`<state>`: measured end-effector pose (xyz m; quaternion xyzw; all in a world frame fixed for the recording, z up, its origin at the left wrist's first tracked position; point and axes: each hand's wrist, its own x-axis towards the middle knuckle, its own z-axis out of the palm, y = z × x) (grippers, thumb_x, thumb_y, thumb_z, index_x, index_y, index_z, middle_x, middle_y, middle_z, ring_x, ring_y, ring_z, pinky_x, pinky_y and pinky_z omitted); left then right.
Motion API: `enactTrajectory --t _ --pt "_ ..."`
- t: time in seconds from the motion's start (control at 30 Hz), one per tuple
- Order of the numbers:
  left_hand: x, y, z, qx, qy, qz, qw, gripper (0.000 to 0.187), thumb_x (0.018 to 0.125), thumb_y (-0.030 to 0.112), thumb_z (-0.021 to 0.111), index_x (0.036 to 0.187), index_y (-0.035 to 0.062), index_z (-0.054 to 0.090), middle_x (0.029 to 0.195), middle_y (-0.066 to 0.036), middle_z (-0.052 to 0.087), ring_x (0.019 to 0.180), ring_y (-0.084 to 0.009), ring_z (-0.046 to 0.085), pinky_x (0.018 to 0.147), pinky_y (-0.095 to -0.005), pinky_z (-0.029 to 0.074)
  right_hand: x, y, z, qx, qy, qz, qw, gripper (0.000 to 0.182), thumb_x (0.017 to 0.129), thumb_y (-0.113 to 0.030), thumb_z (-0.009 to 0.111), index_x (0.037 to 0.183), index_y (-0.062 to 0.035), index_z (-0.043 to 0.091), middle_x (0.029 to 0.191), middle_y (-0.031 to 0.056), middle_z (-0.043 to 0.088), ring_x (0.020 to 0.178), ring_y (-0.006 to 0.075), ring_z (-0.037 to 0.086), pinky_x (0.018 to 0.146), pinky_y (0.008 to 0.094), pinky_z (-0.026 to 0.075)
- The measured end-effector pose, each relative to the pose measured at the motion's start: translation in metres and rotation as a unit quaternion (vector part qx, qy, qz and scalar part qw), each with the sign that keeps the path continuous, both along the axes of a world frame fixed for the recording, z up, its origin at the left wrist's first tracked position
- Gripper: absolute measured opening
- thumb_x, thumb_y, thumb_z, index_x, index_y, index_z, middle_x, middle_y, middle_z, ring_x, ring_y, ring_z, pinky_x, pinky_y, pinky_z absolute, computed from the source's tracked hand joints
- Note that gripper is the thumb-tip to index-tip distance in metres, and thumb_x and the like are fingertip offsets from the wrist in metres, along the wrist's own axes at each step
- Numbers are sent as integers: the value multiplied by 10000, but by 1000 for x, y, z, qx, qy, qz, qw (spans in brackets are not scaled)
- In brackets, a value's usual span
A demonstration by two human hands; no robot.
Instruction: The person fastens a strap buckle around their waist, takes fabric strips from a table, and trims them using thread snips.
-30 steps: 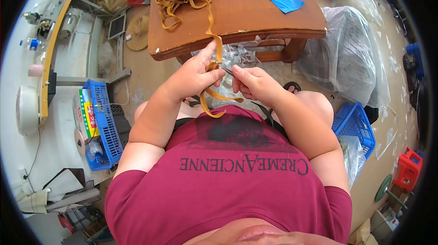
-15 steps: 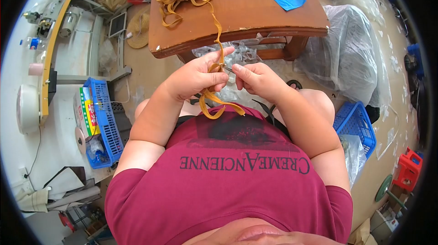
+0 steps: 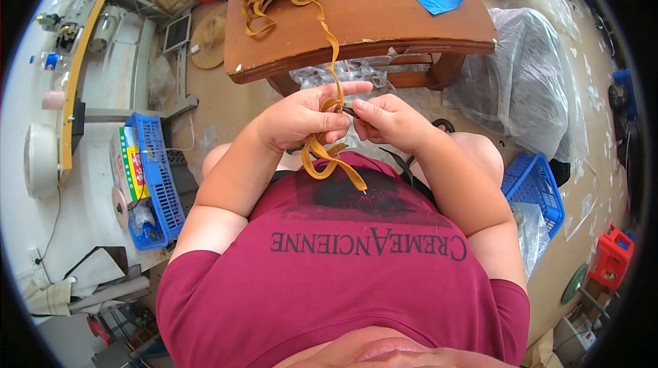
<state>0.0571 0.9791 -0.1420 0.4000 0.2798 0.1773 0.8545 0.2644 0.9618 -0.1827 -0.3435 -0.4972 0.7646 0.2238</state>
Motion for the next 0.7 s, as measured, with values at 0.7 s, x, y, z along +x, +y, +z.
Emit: enactTrajectory --t 0.7 --pt "3 -4 -13 458 120 37 880 135 962 147 482 993 33 547 636 -6 512 559 -64 458 508 -214 378 6 -8 4 19 100 -29 994 556 947 -497 431 568 -91 461 514 -31 354 461 72 282 429 241 232"
